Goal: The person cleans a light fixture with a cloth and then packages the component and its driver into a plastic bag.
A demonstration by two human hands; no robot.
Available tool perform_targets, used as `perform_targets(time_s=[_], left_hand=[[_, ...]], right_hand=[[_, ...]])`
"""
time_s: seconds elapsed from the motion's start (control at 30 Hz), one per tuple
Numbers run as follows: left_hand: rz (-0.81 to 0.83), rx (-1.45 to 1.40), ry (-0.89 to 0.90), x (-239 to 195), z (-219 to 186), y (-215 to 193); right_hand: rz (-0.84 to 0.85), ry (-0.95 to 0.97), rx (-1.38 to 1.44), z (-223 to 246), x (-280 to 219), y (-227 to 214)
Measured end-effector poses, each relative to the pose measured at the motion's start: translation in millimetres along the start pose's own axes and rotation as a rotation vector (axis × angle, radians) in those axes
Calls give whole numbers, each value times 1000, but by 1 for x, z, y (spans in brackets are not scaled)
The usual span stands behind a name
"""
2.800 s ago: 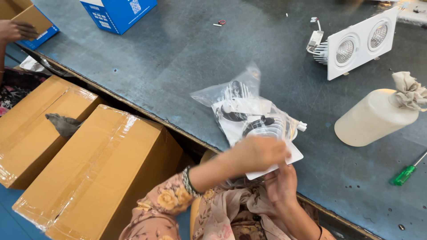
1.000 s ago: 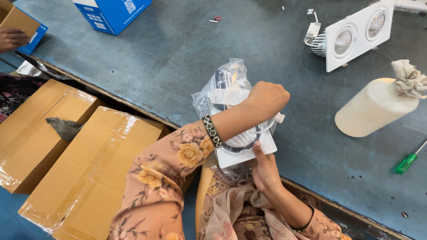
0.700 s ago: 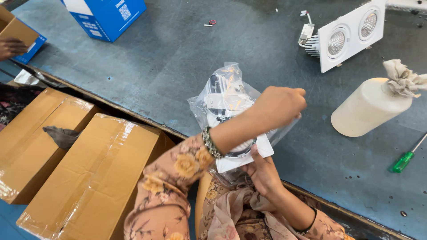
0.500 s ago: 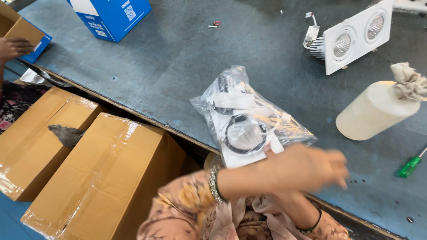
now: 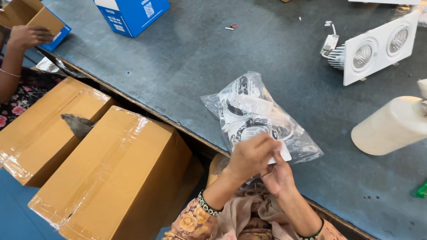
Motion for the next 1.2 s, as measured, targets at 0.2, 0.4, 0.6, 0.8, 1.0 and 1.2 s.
perform_targets(time_s=[0.2,0.4,0.6,0.8,1.0,1.2], left_hand=[[140,5,129,-6,-1,-3],[60,92,-71,-16,25,-8],[56,154,-217,-21,79,-25],[517,-148,-460,-21,84,-91],[55,275,-12,27,85,-71],[267,521,-69,40,166,-18]], right_hand=[[351,-185,-31,-19,22,-27],[100,173,-165,-5,17,41],[382,343,-375,-7,-10,98],[363,310,-644,17,-51,60],[240,228,-706,17,-59,28],[279,161,-759,10,-66,29]])
Point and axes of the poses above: each hand's wrist, its own x-axis towards the middle knuckle, its own y-axis out of the palm, z = x × y, the point moved 1 cm from there along x, towards the middle knuckle, and after that the axes turned 7 degrees about z, right-handed, at the moved point
